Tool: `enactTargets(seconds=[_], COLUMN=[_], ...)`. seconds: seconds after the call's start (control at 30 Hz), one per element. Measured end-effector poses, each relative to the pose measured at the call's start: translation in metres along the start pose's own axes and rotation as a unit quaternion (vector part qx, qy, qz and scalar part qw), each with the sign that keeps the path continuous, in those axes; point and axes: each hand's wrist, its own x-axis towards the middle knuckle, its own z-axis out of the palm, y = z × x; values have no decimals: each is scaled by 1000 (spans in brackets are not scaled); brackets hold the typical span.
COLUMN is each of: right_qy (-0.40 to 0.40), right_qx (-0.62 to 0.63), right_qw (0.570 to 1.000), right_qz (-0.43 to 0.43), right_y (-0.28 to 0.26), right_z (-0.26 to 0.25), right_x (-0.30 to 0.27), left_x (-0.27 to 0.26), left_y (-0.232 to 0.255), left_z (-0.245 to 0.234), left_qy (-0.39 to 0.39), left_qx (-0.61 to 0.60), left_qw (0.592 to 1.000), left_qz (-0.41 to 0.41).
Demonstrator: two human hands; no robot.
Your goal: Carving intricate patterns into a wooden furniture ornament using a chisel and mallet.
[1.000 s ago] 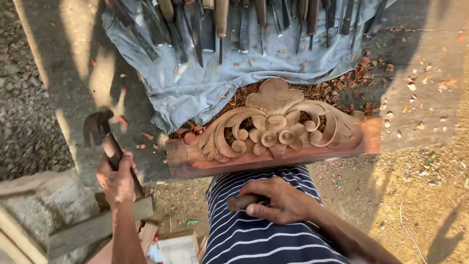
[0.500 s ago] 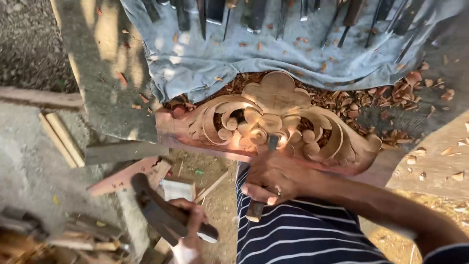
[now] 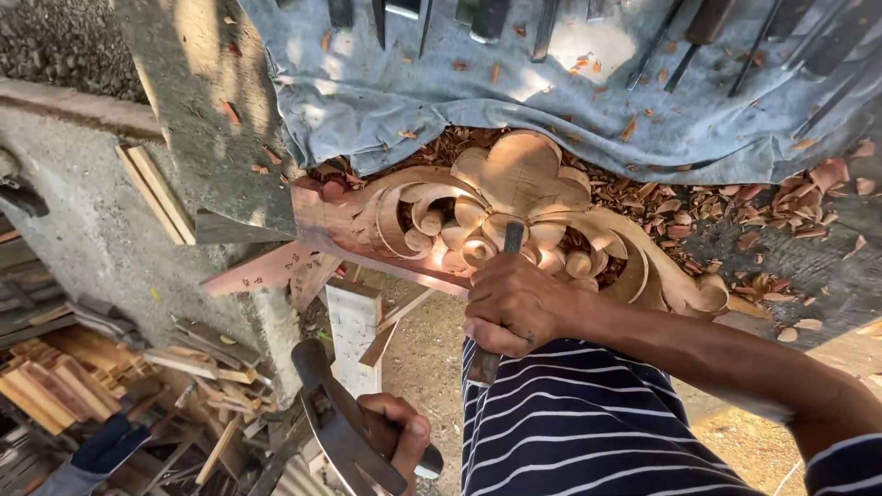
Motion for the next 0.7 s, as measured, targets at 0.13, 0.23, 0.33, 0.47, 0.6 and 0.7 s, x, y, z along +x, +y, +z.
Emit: enactTargets(seconds=[0.13,0.23,0.33,0.47,0.6,0.7], right_qy=[-5,1,14,32,32,50], right_qx=[1,8,6,16,11,25], right_qw=[1000,1000,1000,999,999,998], right_qz=[-7,-8,-9,-12,-5,-5], right_y=[2,1,2,5,6,6], right_z=[0,-2,-2,0,1,1], right_x=[-4,-5,-7,-9,-8,-7], left_x=[-3,-10,-13,-14,-14,-18], left_y=[8,5,-6,13,15,10], left_z=[8,20,25,32,34,43], left_qy=[-15,-3,2,26,21,43], left_qx=[-20,-48,-49,-19,-7,-63], left_qw=[1000,999,999,996,999,995], left_qz=[3,-19,-21,86,45,63])
